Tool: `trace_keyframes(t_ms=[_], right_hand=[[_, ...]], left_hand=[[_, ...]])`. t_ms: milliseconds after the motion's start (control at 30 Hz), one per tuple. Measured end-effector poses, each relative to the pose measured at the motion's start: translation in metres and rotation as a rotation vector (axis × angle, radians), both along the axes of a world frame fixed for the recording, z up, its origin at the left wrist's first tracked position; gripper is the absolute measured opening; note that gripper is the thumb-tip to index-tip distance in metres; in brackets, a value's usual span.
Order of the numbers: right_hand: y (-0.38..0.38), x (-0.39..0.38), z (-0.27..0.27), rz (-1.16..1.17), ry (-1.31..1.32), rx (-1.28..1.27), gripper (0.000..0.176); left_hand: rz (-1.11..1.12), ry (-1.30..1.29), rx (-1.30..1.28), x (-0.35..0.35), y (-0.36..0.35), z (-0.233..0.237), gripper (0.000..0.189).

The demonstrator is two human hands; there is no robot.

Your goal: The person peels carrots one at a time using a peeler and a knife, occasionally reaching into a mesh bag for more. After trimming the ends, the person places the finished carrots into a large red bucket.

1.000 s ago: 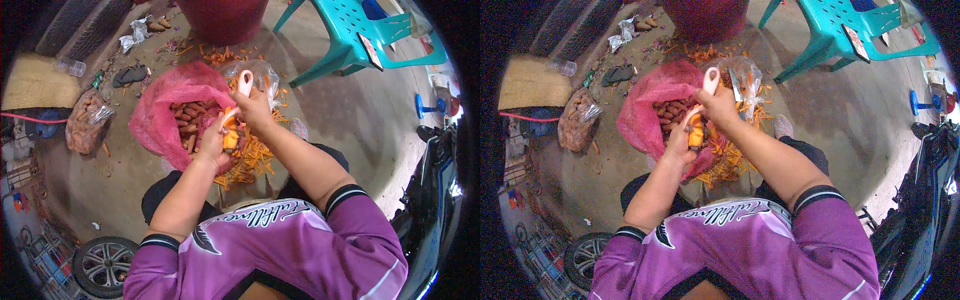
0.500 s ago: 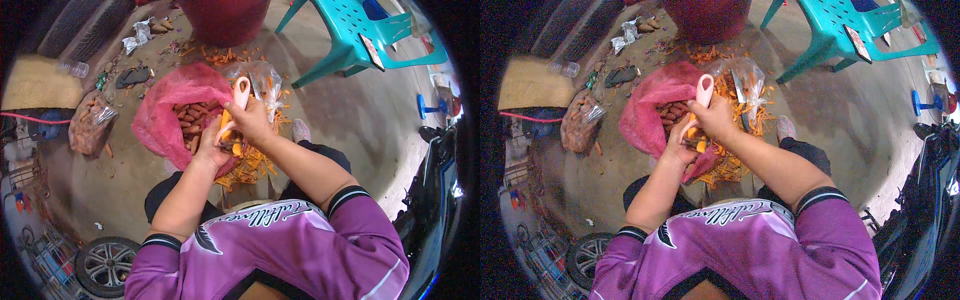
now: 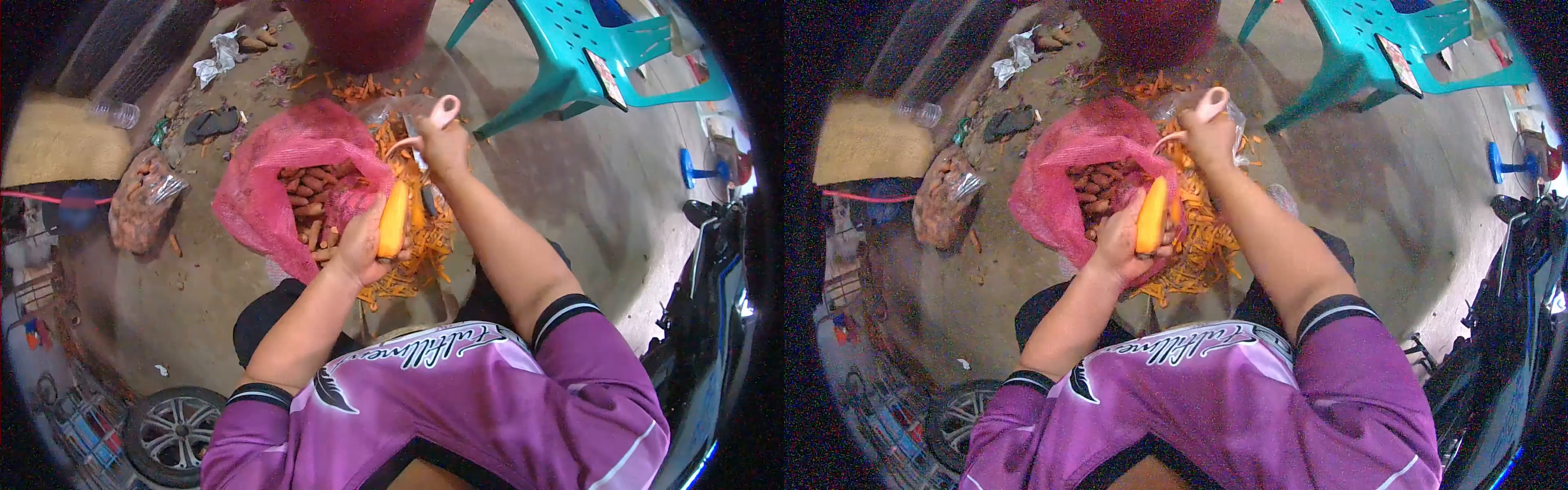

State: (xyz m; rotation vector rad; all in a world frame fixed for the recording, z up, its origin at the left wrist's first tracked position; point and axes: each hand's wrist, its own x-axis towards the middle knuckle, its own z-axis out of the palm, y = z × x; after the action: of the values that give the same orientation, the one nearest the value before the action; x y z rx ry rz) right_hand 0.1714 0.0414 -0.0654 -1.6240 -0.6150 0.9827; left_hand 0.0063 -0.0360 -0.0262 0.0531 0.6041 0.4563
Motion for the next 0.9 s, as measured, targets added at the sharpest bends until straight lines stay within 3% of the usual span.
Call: trace_keyframes(t_ms=[33, 167, 267, 400, 433, 500, 600, 633, 733, 767, 867, 900], right_hand=[[0.002, 0.004, -0.005, -0.047, 0.044, 0.003, 0.017], [-0.009, -0.023, 0.030, -0.064, 0.232, 0.047, 0.016], [-0.033, -0.042, 0.055, 0.218, 0.248, -0.013, 0.024], [-0.044, -0.060, 0.027, 0.323, 0.160, 0.088, 0.024], [-0.044, -0.060, 0.029, 0.310, 0.192, 0.067, 0.024], [-0.042, -0.060, 0.029, 0.277, 0.293, 0.057, 0.025], [-0.035, -0.047, 0.030, 0.356, 0.235, -0.112, 0.014], [-0.027, -0.043, 0.021, 0.212, 0.216, 0.039, 0.014], [-0.005, -0.013, 0.024, -0.009, 0.121, 0.040, 0.017], [-0.005, -0.013, 0.022, -0.029, 0.163, 0.061, 0.017], [-0.005, -0.018, 0.022, 0.001, 0.250, 0.077, 0.019], [-0.014, -0.028, 0.032, 0.059, 0.257, 0.050, 0.019]], left_hand=[[0.000, 0.150, 0.027, 0.001, 0.003, 0.007, 0.041], [0.171, 0.202, 0.031, -0.006, 0.020, 0.006, 0.039], [0.257, 0.324, 0.031, -0.008, 0.022, 0.000, 0.038], [0.319, 0.197, 0.060, -0.011, 0.019, -0.001, 0.034], [0.376, 0.279, 0.030, -0.001, 0.017, 0.012, 0.034], [0.327, 0.326, 0.094, -0.004, 0.015, 0.011, 0.034], [0.237, 0.391, 0.170, -0.007, 0.014, -0.003, 0.036], [0.204, 0.413, 0.192, -0.007, 0.013, -0.004, 0.037], [0.103, 0.347, 0.130, 0.001, 0.005, 0.008, 0.038], [0.064, 0.257, 0.132, -0.003, 0.008, 0.005, 0.037], [0.255, 0.476, 0.130, -0.003, 0.017, 0.002, 0.037], [0.242, 0.351, 0.136, -0.009, 0.019, -0.011, 0.037]])
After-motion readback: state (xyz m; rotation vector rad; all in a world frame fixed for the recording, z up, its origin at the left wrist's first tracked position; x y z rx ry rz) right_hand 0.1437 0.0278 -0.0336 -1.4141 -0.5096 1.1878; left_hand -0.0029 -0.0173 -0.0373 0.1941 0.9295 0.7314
